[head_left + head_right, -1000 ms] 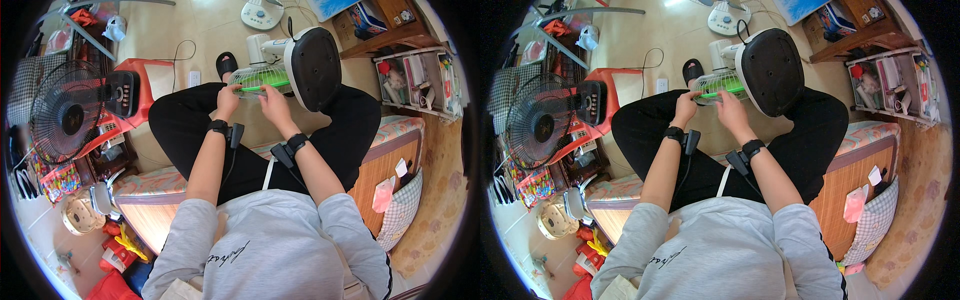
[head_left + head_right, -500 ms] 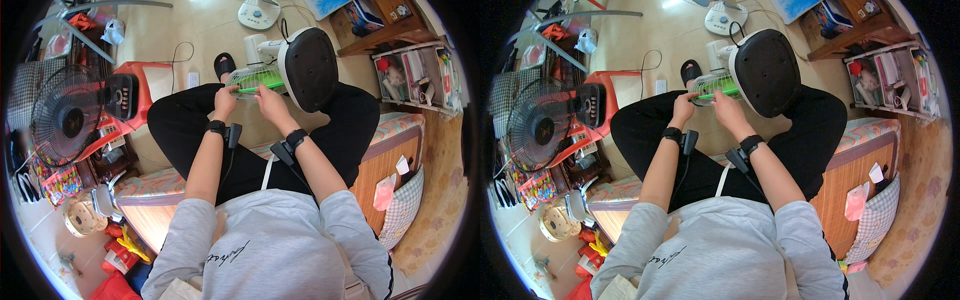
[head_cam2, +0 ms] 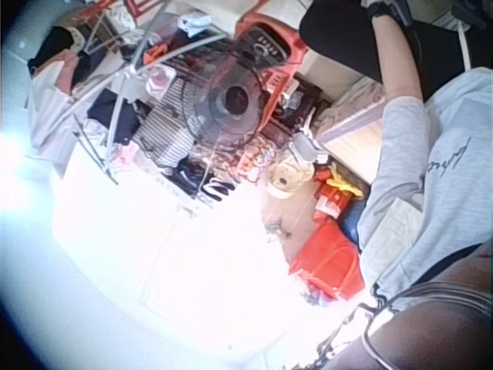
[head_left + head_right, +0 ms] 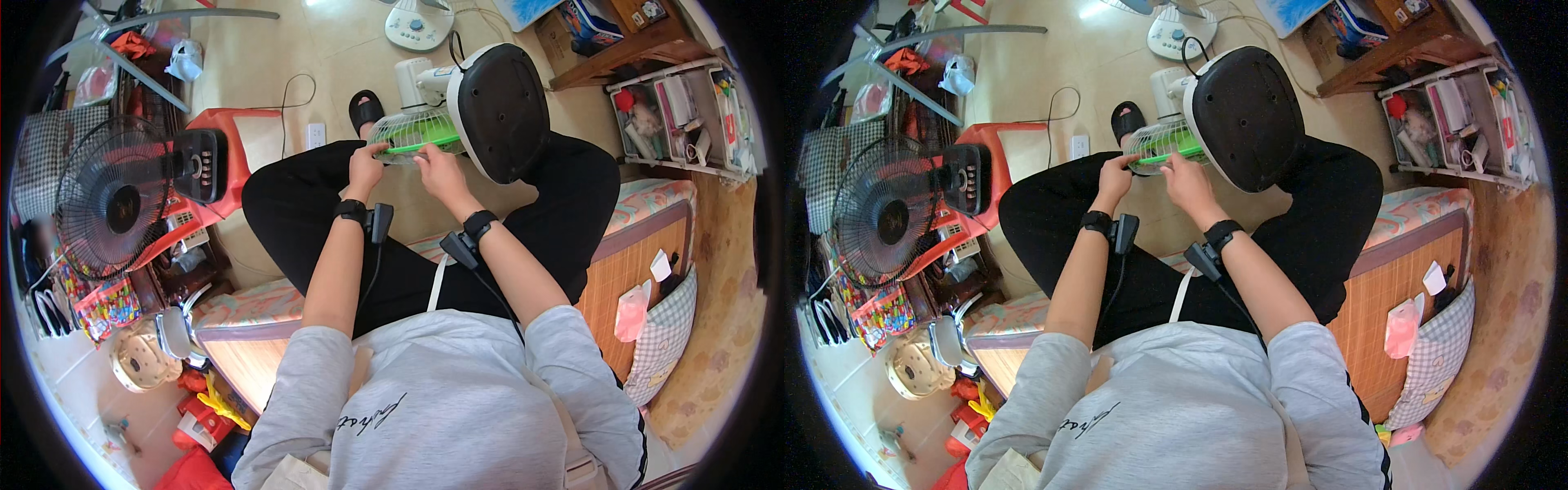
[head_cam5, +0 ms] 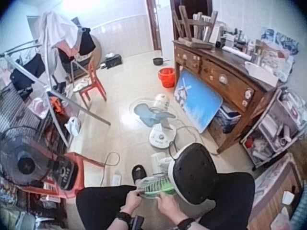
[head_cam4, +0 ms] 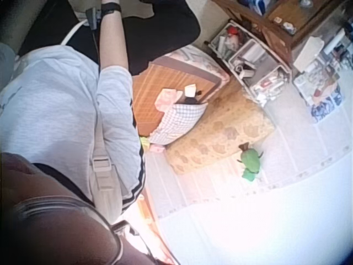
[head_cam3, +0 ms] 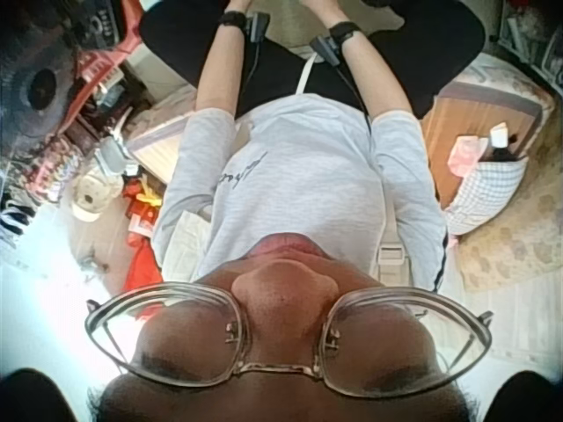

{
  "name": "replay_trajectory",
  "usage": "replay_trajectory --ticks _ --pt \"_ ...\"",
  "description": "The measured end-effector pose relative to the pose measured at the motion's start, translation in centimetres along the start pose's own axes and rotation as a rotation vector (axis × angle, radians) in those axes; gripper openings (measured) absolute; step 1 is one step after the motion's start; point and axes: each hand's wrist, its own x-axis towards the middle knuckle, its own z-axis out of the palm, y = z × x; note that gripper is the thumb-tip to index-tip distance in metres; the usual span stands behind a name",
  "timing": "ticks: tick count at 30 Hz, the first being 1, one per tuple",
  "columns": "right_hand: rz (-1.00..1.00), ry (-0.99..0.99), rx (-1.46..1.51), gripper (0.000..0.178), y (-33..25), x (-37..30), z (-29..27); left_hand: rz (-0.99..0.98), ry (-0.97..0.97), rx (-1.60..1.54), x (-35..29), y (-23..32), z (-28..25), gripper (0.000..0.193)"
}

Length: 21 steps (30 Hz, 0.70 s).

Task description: The person is assembling or repairing a small white and green desktop electric fan while sitting on a bed.

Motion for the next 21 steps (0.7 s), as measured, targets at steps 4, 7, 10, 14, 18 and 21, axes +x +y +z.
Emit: replay_trajectory --ticks 4,7,10,14,18,21 --pt "0.106 0.034 0.055 0.021 0.9 0.1 0.8 -0.023 -0.033 0.010 0.0 0.1 0.0 0.043" --pt "0.100 0.123 0.125 0.022 1.8 0.3 1.6 0.000 0.010 -0.022 0.1 -0.2 0.2 0.042" --pt "0.286 0.079 0.208 0.027 2.4 0.4 1.6 -0.009 0.006 -0.023 0.0 -0.3 0.2 0.042" --pt "0.470 -0.038 0.306 0.031 3.6 0.0 2.2 0.003 0.007 -0.041 0.1 -0.4 0.2 0.042" --pt "0.332 0.012 0.181 0.030 3.2 0.5 2.1 0.013 0.022 -0.037 0.0 0.1 0.1 0.042" --pt "0.199 -0.008 0.090 0.026 1.8 0.6 1.4 -0.017 -0.011 -0.012 -0.1 0.3 -0.2 0.043"
